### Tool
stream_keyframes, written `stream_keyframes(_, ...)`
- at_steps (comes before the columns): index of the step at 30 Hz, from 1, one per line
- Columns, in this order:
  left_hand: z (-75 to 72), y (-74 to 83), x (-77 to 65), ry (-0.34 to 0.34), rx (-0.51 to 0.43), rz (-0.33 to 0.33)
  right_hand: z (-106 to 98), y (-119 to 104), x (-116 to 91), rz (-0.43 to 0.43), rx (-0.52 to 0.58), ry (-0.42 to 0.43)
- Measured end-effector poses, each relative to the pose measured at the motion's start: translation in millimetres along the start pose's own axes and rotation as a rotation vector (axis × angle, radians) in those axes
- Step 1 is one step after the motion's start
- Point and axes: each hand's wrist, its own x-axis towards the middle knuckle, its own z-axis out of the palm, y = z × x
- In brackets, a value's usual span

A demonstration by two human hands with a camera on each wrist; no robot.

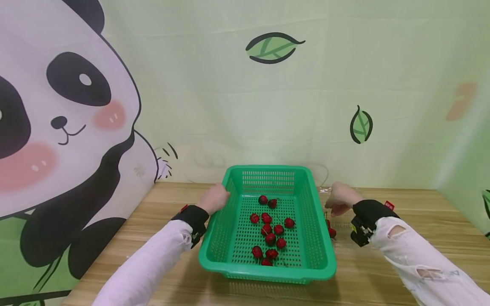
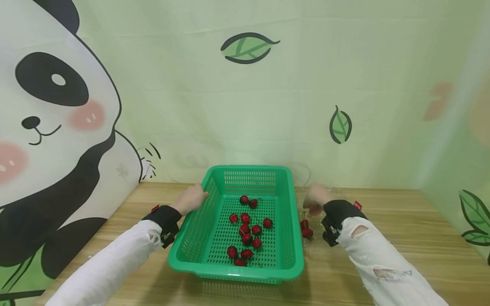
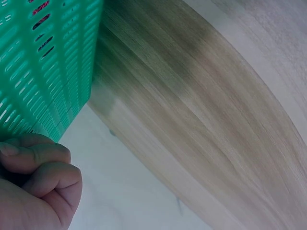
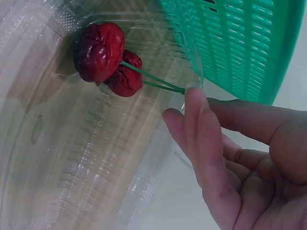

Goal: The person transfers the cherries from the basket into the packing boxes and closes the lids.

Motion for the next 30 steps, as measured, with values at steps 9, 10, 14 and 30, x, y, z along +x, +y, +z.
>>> stream_keyframes(9,-0.5,-0.4,-0.7,0.003,0.003,0.000,-10.8,-2.5,-0.7,-0.017,-0.036,0.011)
stream_keyframes(10,-0.6,-0.6,-0.7,0.002,0.001,0.000,-12.2,-3.1,-0.9,-0.015,-0.035,0.010)
stream_keyframes(14,-1.2,-0.9,-1.2,-0.005,0.001,0.006,-16.0,-4.8,-1.0,-0.002,-0.035,0.011)
stream_keyframes(30,-2.3,0.7,-3.0,-0.007,0.004,0.018,-27.5,-11.0,-5.4,-0.002,-0.045,-0.007)
